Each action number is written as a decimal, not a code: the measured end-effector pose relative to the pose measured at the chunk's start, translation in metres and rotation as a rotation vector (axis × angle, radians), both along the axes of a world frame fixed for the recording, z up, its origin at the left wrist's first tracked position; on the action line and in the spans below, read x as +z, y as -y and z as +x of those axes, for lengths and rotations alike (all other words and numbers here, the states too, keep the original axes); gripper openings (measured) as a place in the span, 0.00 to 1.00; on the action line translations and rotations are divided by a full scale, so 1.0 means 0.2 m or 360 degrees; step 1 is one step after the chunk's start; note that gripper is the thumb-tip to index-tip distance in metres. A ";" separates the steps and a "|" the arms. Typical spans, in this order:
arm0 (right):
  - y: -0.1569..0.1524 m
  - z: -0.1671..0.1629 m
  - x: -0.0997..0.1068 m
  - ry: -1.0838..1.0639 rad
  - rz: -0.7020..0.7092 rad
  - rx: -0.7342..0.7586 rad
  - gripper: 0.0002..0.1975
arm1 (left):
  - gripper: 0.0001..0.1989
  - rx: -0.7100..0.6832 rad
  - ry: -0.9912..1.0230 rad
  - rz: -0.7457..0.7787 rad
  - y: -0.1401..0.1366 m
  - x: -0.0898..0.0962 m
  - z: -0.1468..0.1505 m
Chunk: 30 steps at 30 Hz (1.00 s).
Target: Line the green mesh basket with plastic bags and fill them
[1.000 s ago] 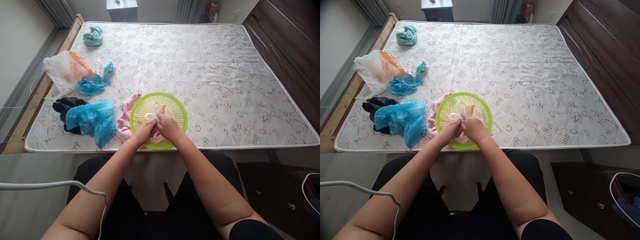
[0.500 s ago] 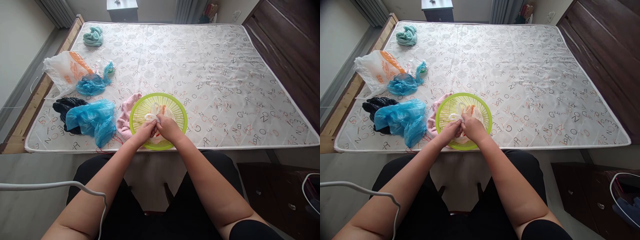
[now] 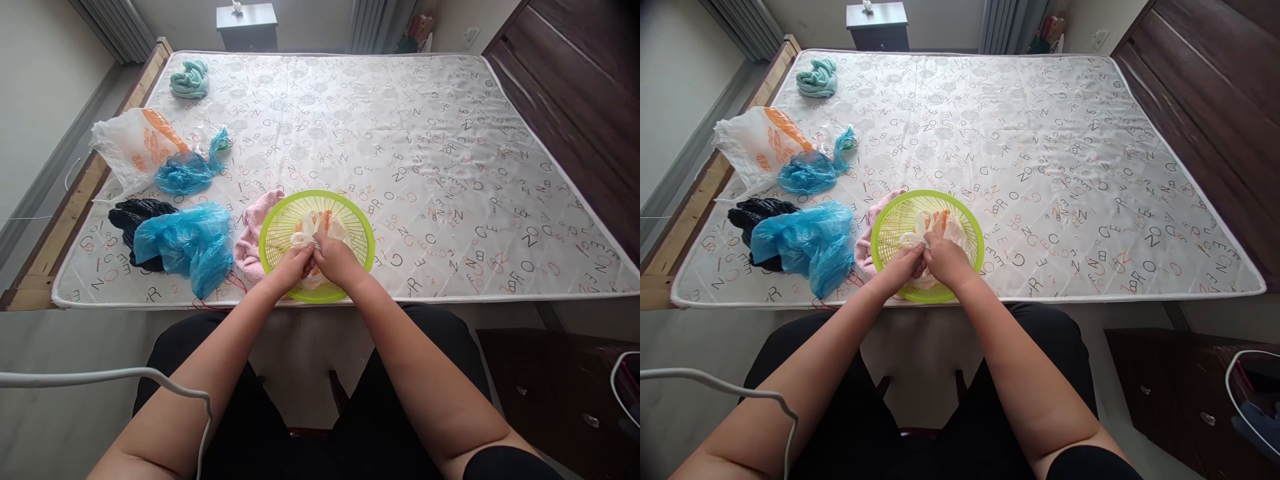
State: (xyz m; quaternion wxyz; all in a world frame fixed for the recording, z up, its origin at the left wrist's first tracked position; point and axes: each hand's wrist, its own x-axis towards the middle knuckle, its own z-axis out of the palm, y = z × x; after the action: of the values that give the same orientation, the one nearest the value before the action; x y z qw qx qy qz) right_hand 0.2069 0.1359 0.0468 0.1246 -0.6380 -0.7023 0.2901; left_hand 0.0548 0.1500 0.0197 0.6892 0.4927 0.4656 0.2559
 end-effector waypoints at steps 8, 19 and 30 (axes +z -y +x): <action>0.00 0.01 -0.02 -0.0020 0.0012 -0.0007 0.11 | 0.33 -0.0008 0.0024 -0.0002 0.00 -0.01 0.00; 0.00 0.00 -0.01 -0.0033 0.0015 -0.0011 0.11 | 0.33 -0.0014 -0.0005 0.0019 0.00 -0.02 -0.01; 0.00 0.01 0.00 -0.0181 0.0062 -0.0079 0.10 | 0.31 0.0018 0.0098 0.0087 0.00 0.00 -0.01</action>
State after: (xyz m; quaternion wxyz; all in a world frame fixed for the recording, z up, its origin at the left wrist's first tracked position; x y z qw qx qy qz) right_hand 0.2084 0.1368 0.0460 0.1840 -0.6351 -0.6836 0.3090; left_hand 0.0535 0.1492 0.0193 0.6880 0.5006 0.4398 0.2876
